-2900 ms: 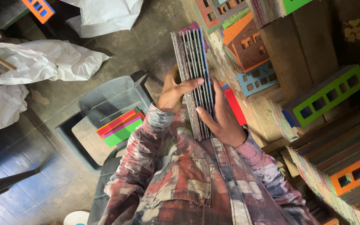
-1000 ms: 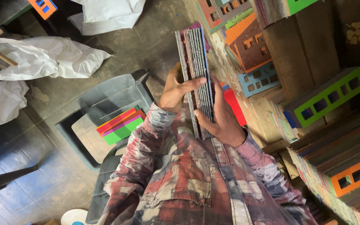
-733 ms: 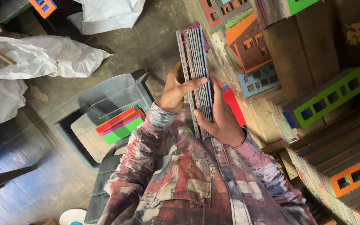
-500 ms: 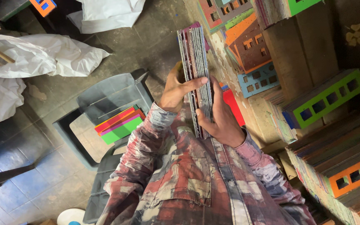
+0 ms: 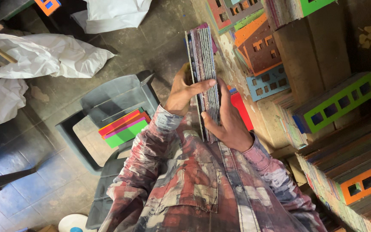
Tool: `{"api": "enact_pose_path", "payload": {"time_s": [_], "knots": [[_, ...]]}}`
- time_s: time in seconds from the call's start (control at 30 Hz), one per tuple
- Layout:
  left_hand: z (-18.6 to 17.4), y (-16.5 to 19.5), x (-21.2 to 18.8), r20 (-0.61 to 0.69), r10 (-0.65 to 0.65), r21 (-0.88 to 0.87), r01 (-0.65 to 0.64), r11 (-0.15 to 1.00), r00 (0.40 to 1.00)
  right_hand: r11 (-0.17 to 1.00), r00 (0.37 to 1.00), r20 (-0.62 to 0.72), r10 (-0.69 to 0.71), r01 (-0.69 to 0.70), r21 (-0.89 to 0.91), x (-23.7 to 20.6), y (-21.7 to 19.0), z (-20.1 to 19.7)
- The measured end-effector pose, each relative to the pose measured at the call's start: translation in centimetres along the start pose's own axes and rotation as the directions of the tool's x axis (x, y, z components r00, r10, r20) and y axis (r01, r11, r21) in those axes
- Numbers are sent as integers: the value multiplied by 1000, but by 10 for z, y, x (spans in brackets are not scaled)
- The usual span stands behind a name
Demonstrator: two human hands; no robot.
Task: The person gathers colorful cut letter pieces from shelves and piles around the workshop, holding them against their chest to build a stack. They pick up individual letters one at a time, align them into the stack, and reach to other shelves to collect more pieces.
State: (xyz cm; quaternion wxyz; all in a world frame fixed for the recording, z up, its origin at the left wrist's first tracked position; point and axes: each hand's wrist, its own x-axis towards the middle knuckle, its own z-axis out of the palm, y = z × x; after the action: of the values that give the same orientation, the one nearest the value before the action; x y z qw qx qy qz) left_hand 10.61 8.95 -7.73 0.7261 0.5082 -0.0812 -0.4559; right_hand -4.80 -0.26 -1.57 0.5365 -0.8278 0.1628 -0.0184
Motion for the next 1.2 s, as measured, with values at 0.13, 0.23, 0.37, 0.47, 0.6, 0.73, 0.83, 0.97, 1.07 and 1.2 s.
{"api": "enact_pose_path", "payload": {"time_s": [0.13, 0.23, 0.37, 0.47, 0.6, 0.73, 0.83, 0.97, 1.07, 1.2], "knots": [[0, -2, 1, -14, 16, 42, -15, 999, 1000, 998, 998, 10, 67, -67, 13, -2, 4, 1], [1, -3, 1, -7, 33, 52, -32, 998, 999, 999, 999, 8, 37, -36, -24, -4, 8, 4], [3, -3, 0, -11, 40, 51, -39, 998, 999, 996, 999, 22, 37, -35, -81, 2, 2, 3], [2, -2, -1, -26, -64, -24, 63, 998, 998, 989, 993, 115, 20, -3, -146, 10, -8, -1], [-9, -2, -4, 1, -242, -275, 233, 933, 970, 941, 984, 103, -144, 169, -293, 15, -12, -9], [-18, -9, -11, -2, -195, -421, 176, 890, 981, 992, 988, -116, -98, 88, -86, 25, 22, -45], [-24, -15, -14, 13, -205, -462, 188, 867, 979, 988, 788, -614, -45, 125, 87, 61, 73, -101], [-28, -20, -9, 33, -191, -478, 184, 859, 981, 991, 385, -922, 39, 104, 85, 131, 147, -191], [-31, -19, -3, 52, -190, -460, 192, 867, 980, 975, 334, -942, -3, 209, 71, 157, 171, -214], [-32, -14, 5, 54, -220, -442, 221, 869, 974, 888, 226, -864, 449, -222, 403, 162, 164, -222]]}}
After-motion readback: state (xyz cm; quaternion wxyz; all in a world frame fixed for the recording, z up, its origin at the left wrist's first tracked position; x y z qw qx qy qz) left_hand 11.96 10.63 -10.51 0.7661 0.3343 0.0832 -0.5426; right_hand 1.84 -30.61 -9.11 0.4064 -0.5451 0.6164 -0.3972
